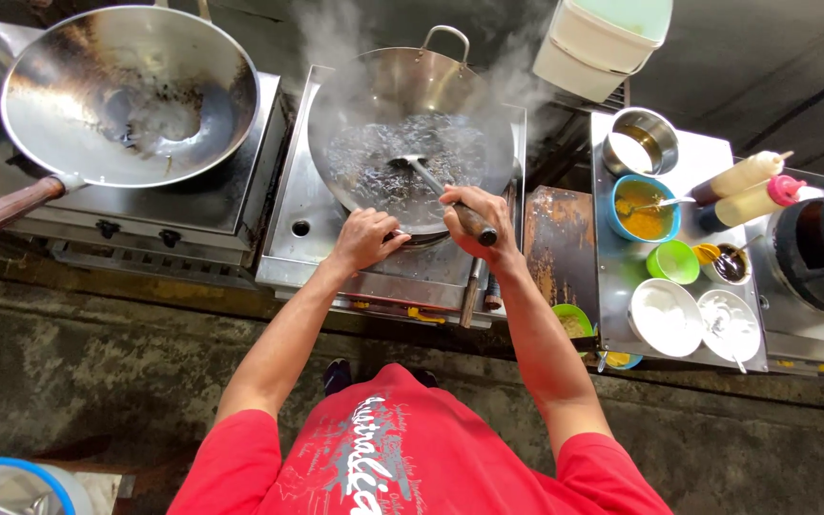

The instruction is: The person rinses sliced mushrooms in a green bowl under running water, then places them in a wok of boiling water and stirs with a ladle. The person also handles a bowl of sliced carrots and sets both bowls on a stainless steel counter.

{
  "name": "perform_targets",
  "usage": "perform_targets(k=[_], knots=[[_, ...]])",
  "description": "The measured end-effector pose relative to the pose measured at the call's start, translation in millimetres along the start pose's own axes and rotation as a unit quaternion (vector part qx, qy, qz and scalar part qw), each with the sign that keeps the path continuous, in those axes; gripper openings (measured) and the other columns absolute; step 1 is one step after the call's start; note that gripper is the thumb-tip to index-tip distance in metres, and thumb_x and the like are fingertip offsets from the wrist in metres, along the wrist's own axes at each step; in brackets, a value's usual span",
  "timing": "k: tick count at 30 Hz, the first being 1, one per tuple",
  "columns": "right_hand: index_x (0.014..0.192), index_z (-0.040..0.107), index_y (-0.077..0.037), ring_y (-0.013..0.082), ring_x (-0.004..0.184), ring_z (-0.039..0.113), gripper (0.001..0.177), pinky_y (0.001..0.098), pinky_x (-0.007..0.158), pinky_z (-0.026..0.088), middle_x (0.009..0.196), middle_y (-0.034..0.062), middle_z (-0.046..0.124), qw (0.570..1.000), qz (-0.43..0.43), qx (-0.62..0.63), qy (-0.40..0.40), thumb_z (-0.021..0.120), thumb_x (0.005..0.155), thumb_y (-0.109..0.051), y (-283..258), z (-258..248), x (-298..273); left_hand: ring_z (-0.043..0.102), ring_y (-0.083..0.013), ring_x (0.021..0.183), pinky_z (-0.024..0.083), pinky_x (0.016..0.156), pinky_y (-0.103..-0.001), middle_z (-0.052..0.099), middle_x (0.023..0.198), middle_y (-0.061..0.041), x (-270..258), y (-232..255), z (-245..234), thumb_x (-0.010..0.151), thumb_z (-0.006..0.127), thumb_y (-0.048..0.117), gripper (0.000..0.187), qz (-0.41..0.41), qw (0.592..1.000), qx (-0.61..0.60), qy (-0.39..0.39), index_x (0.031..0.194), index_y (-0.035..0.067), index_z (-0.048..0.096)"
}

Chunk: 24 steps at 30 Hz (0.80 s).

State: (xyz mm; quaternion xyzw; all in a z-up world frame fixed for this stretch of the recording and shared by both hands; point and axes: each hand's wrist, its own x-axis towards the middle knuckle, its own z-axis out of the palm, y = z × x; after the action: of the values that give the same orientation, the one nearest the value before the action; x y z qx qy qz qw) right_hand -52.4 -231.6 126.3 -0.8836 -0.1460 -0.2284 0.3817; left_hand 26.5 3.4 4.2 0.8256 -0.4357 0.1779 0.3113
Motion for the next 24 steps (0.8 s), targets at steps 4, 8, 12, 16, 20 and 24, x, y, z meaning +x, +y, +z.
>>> perform_targets(k=[4, 8, 12, 16, 20, 24], knots=[[0.103, 0.075, -0.004, 0.025, 0.093, 0.078, 0.022, 0.0328, 0.084, 0.06, 0.112, 0.0176, 0.078, 0.998, 0.039, 0.023, -0.034, 0.068, 0.083, -0.009, -23, -24, -5, 0.062, -0.028, 0.077, 0.047, 0.074, -0.043, 0.065, 0.076, -0.005, 1, 1, 1, 0.089, 0.078, 0.037, 0.032, 0.001, 1.0, 0.014, 0.02, 0.077, 0.011, 0.064], [0.101, 0.076, -0.004, 0.02, 0.096, 0.076, 0.019, 0.0309, 0.084, 0.06, 0.113, 0.0159, 0.077, 0.998, -0.001, 0.064, -0.016, 0.07, 0.083, -0.006, -44, -45, -9, 0.062, -0.0285, 0.076, 0.047, 0.074, -0.043, 0.064, 0.076, -0.006, 0, 4, 3, 0.088, 0.079, 0.037, 0.033, 0.003, 0.999, 0.017, 0.046, 0.074, 0.012, 0.062], [0.099, 0.076, -0.005, 0.0146, 0.089, 0.075, 0.015, 0.0282, 0.078, 0.061, 0.111, 0.0131, 0.079, 0.994, 0.041, 0.1, -0.004, 0.069, 0.086, -0.006, -70, -77, -20, 0.062, -0.028, 0.075, 0.046, 0.072, -0.043, 0.063, 0.072, -0.005, 1, 5, 2, 0.086, 0.079, 0.037, 0.034, -0.01, 0.999, 0.017, 0.04, 0.071, 0.012, 0.062], [0.099, 0.076, -0.004, 0.0135, 0.082, 0.073, 0.013, 0.0272, 0.073, 0.06, 0.106, 0.0125, 0.079, 0.988, 0.048, 0.143, -0.035, 0.072, 0.087, -0.007, -85, -95, -30, 0.062, -0.0276, 0.076, 0.045, 0.072, -0.042, 0.063, 0.073, -0.005, 2, 6, 1, 0.086, 0.079, 0.036, 0.033, -0.008, 0.998, 0.023, 0.05, 0.073, 0.012, 0.062], [0.1, 0.075, -0.003, 0.0165, 0.087, 0.076, 0.015, 0.0282, 0.077, 0.062, 0.106, 0.0137, 0.079, 0.995, 0.018, 0.093, -0.037, 0.072, 0.086, -0.008, -82, -82, -38, 0.062, -0.0272, 0.076, 0.045, 0.073, -0.042, 0.063, 0.075, -0.005, 3, 6, 2, 0.086, 0.078, 0.036, 0.032, -0.004, 0.998, 0.023, 0.052, 0.074, 0.012, 0.062], [0.106, 0.072, -0.003, 0.0245, 0.093, 0.077, 0.021, 0.0325, 0.082, 0.06, 0.113, 0.0179, 0.077, 0.998, -0.009, 0.049, -0.032, 0.074, 0.085, -0.005, -61, -47, -38, 0.061, -0.0273, 0.074, 0.045, 0.073, -0.042, 0.063, 0.073, -0.005, 2, 5, 3, 0.085, 0.079, 0.038, 0.033, -0.016, 0.999, 0.034, 0.035, 0.073, 0.012, 0.063]])
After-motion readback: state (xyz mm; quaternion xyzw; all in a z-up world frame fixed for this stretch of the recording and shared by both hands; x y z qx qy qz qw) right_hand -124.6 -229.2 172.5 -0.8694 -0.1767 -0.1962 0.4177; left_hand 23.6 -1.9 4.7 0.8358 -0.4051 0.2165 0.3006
